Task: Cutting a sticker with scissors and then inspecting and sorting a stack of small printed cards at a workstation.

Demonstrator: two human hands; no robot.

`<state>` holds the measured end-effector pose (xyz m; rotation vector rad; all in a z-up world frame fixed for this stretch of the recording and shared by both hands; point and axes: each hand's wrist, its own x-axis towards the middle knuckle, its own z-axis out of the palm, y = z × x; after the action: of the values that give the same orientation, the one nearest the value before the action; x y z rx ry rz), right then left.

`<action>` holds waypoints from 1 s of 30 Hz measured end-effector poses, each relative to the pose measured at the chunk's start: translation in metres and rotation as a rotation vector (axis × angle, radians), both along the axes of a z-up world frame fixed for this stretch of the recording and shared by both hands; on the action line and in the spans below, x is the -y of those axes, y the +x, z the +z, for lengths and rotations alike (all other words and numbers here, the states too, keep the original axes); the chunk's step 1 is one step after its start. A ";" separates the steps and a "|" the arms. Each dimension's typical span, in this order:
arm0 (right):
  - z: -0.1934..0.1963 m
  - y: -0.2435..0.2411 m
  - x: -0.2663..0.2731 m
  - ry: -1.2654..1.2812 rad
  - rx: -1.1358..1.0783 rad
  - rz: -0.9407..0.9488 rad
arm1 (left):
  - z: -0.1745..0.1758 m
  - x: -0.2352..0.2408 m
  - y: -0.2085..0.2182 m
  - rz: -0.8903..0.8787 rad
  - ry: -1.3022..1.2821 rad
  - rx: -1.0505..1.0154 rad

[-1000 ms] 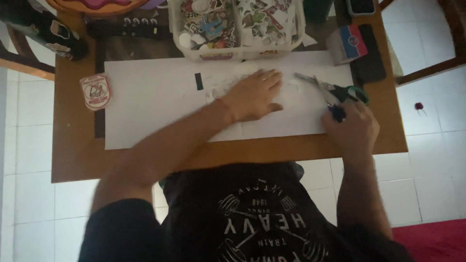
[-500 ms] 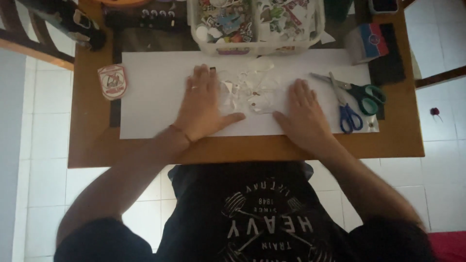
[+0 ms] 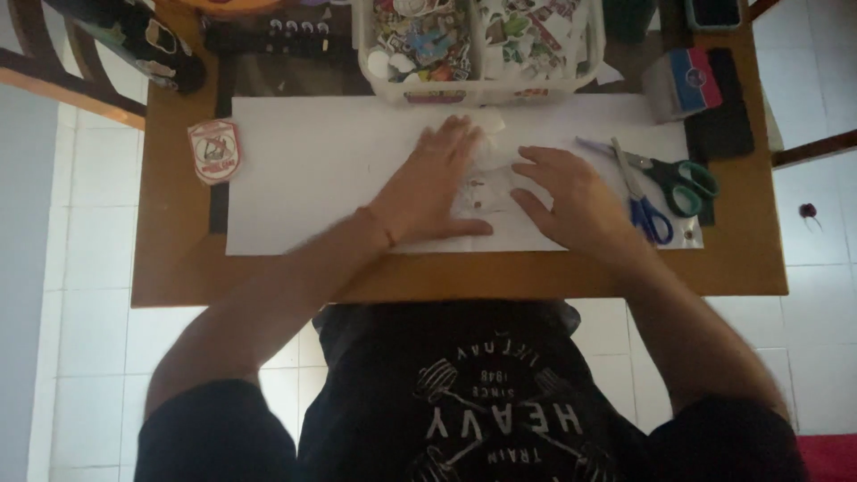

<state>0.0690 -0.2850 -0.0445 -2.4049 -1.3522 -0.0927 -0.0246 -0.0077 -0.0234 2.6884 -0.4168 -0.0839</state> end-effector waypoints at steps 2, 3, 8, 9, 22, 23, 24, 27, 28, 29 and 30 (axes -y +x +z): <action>0.021 -0.011 -0.005 -0.050 -0.045 -0.004 | -0.017 0.006 0.016 -0.009 0.054 0.102; 0.033 -0.012 -0.009 -0.092 -0.079 -0.021 | -0.022 0.006 0.031 -0.030 0.117 0.217; 0.021 -0.012 -0.013 -0.142 -0.113 -0.041 | -0.066 -0.003 0.066 -0.008 0.134 0.401; 0.013 -0.008 -0.016 -0.105 -0.104 -0.036 | -0.067 -0.005 0.069 0.005 0.267 0.661; 0.011 0.014 -0.043 -0.013 0.103 0.088 | 0.002 -0.059 -0.004 0.179 0.067 0.091; 0.009 0.017 -0.045 -0.035 0.233 0.057 | -0.010 -0.062 -0.003 0.207 0.035 0.067; 0.007 0.019 -0.048 -0.058 0.363 0.026 | -0.023 -0.064 -0.002 0.234 0.004 0.043; -0.026 0.046 -0.043 -0.041 0.301 0.009 | -0.018 -0.051 0.009 0.261 -0.096 -0.051; -0.019 0.042 -0.044 -0.041 0.304 0.011 | -0.030 -0.050 0.020 0.263 -0.097 -0.048; -0.012 0.035 -0.044 -0.036 0.268 0.033 | -0.044 -0.047 0.028 0.219 -0.096 0.042; -0.006 0.029 -0.043 -0.031 0.231 0.054 | -0.058 -0.044 0.036 0.175 -0.095 0.132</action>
<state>0.0978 -0.2419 -0.0507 -2.4410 -1.5285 -0.3472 0.0113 0.0364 -0.0812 2.6314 -0.2174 0.1609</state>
